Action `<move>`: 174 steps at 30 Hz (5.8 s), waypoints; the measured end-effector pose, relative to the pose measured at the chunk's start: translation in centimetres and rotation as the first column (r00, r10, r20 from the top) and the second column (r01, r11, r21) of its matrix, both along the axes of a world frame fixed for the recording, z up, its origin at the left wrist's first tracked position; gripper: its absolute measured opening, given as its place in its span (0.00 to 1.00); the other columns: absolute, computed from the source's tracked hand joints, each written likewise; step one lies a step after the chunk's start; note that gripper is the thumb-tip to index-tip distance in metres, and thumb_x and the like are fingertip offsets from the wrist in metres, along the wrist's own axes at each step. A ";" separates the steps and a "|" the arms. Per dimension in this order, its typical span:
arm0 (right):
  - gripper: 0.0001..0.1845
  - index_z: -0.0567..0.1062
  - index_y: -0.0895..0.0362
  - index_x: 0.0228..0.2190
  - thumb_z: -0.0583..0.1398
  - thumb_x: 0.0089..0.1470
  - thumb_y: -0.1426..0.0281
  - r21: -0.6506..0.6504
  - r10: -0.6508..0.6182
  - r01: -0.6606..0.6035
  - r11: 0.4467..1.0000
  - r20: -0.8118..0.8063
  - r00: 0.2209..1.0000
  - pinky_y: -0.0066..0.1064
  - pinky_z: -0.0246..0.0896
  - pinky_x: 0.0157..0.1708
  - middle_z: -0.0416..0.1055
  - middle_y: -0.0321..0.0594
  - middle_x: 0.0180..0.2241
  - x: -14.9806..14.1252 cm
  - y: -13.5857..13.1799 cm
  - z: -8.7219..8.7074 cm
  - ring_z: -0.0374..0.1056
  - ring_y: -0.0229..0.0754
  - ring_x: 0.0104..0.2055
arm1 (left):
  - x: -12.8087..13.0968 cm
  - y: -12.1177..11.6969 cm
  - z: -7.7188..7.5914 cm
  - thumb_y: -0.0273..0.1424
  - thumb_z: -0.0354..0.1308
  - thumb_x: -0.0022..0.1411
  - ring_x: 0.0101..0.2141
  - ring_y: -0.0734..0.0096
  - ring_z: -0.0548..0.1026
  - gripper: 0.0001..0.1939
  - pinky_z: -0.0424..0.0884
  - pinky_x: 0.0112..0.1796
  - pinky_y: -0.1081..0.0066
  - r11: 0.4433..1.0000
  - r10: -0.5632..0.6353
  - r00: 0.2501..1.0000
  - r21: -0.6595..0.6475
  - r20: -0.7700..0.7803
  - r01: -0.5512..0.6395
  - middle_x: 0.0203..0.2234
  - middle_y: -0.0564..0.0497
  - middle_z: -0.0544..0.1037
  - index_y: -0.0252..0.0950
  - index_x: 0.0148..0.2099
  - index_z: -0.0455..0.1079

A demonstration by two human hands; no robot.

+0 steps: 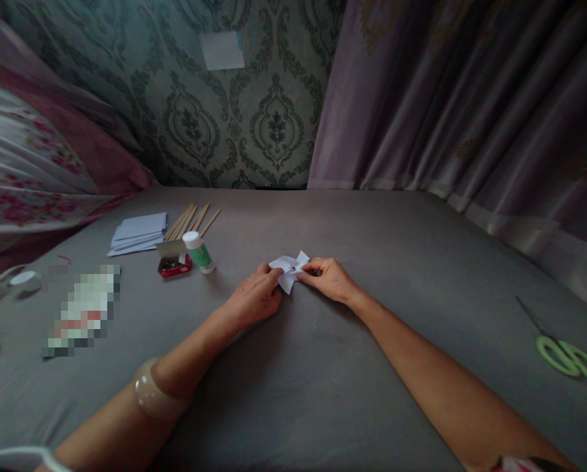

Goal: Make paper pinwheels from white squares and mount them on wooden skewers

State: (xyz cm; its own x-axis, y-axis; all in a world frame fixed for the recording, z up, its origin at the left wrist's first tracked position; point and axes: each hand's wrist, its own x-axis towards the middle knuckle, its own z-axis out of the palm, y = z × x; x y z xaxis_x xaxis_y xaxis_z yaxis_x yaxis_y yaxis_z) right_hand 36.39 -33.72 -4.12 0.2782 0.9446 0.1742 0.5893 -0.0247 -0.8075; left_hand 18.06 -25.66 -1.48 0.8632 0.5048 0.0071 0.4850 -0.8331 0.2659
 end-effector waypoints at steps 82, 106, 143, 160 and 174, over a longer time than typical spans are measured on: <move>0.14 0.79 0.53 0.29 0.54 0.48 0.76 0.070 0.007 -0.043 0.997 0.451 0.893 0.30 0.61 0.36 0.77 0.37 0.31 -3.2 -3.6 9.7 0.71 0.39 0.34 | 1.6 -1.2 0.7 0.38 0.62 0.49 0.36 0.64 0.76 0.13 0.69 0.41 0.70 0.754 0.476 0.590 -0.648 0.652 0.108 0.31 0.49 0.81 0.34 0.34 0.77; 0.35 0.61 0.57 0.59 0.54 0.46 0.75 0.118 -0.281 0.256 0.959 0.442 0.852 0.28 0.60 0.31 0.78 0.39 0.30 -2.2 -3.6 10.5 0.71 0.40 0.29 | 1.8 -1.4 0.7 0.38 0.62 0.49 0.36 0.65 0.76 0.14 0.69 0.41 0.70 0.741 0.486 0.593 -0.663 0.642 0.111 0.31 0.49 0.81 0.34 0.35 0.78; 0.11 0.78 0.57 0.24 0.61 0.48 0.62 0.319 -0.410 0.263 0.910 0.612 0.676 0.35 0.64 0.35 0.75 0.44 0.26 -2.8 2.2 21.1 0.71 0.46 0.34 | 2.0 -1.1 -0.7 0.39 0.59 0.54 0.36 0.63 0.75 0.12 0.67 0.40 0.68 0.832 0.384 0.610 -0.546 0.693 0.098 0.33 0.48 0.81 0.38 0.35 0.78; 0.15 0.78 0.59 0.21 0.58 0.48 0.62 0.261 -0.374 0.270 0.927 0.575 0.727 0.28 0.56 0.26 0.69 0.40 0.17 -1.7 3.0 21.5 0.68 0.40 0.27 | 2.0 -0.8 -0.9 0.39 0.59 0.53 0.36 0.63 0.75 0.12 0.68 0.40 0.68 0.841 0.381 0.599 -0.532 0.705 0.091 0.31 0.48 0.81 0.37 0.35 0.78; 0.16 0.79 0.59 0.37 0.55 0.48 0.75 0.392 -0.380 0.163 0.905 0.575 0.725 0.31 0.63 0.39 0.75 0.44 0.36 1.3 0.0 16.5 0.70 0.40 0.35 | 2.0 -0.7 -0.4 0.40 0.60 0.51 0.34 0.65 0.75 0.16 0.68 0.39 0.70 0.781 0.436 0.573 -0.608 0.694 0.143 0.30 0.48 0.80 0.33 0.35 0.77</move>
